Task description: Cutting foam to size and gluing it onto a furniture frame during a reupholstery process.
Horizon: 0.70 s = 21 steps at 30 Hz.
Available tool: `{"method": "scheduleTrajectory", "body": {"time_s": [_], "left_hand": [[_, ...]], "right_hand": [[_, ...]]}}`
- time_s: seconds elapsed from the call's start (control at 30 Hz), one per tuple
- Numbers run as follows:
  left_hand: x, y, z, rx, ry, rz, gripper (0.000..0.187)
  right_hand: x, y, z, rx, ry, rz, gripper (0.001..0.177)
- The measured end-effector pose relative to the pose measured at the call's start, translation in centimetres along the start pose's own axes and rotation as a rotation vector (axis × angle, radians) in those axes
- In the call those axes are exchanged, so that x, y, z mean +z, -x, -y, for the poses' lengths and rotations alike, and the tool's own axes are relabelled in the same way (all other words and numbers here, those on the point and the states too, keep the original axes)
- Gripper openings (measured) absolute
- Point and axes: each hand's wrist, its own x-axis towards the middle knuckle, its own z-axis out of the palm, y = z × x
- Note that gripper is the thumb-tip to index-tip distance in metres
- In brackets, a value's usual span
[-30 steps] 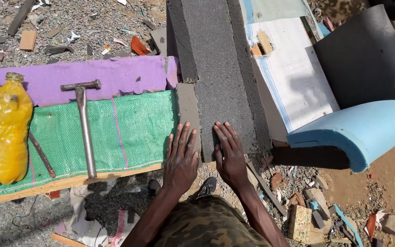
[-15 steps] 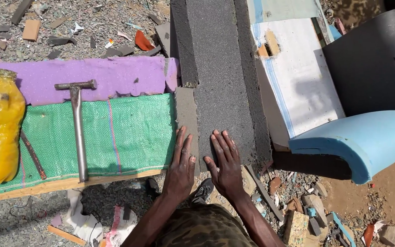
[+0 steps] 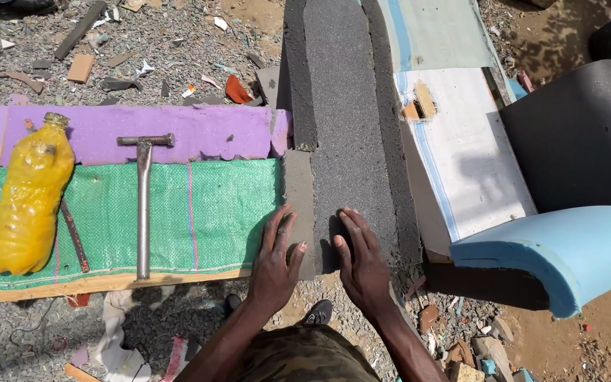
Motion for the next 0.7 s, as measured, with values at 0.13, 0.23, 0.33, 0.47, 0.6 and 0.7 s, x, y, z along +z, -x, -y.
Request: {"method": "scheduleTrajectory", "body": {"time_s": [0.13, 0.23, 0.33, 0.47, 0.6, 0.7], "left_hand": [[-0.3, -5.0, 0.2, 0.023, -0.001, -0.179, 0.052], [1.0, -8.7, 1.7, 0.056, 0.078, -0.278, 0.055], [2.4, -10.2, 2.9, 0.056, 0.114, -0.268, 0.053], [2.1, -10.4, 2.6, -0.006, 0.1, -0.221, 0.054], [1.8, -10.2, 2.1, -0.019, 0.13, -0.223, 0.056], [1.9, -10.5, 1.9, -0.025, 0.148, -0.234, 0.057]], "right_hand": [[1.6, -3.4, -0.5, -0.087, -0.028, -0.111, 0.042], [3.4, -5.3, -1.9, -0.123, -0.064, -0.152, 0.041], [4.8, -5.9, -3.3, -0.132, -0.03, -0.168, 0.038], [4.8, -6.3, -3.2, -0.076, -0.096, -0.182, 0.037], [5.5, -6.2, -3.7, -0.067, -0.101, -0.183, 0.036], [5.6, -6.4, -3.6, -0.088, -0.065, -0.194, 0.034]]}}
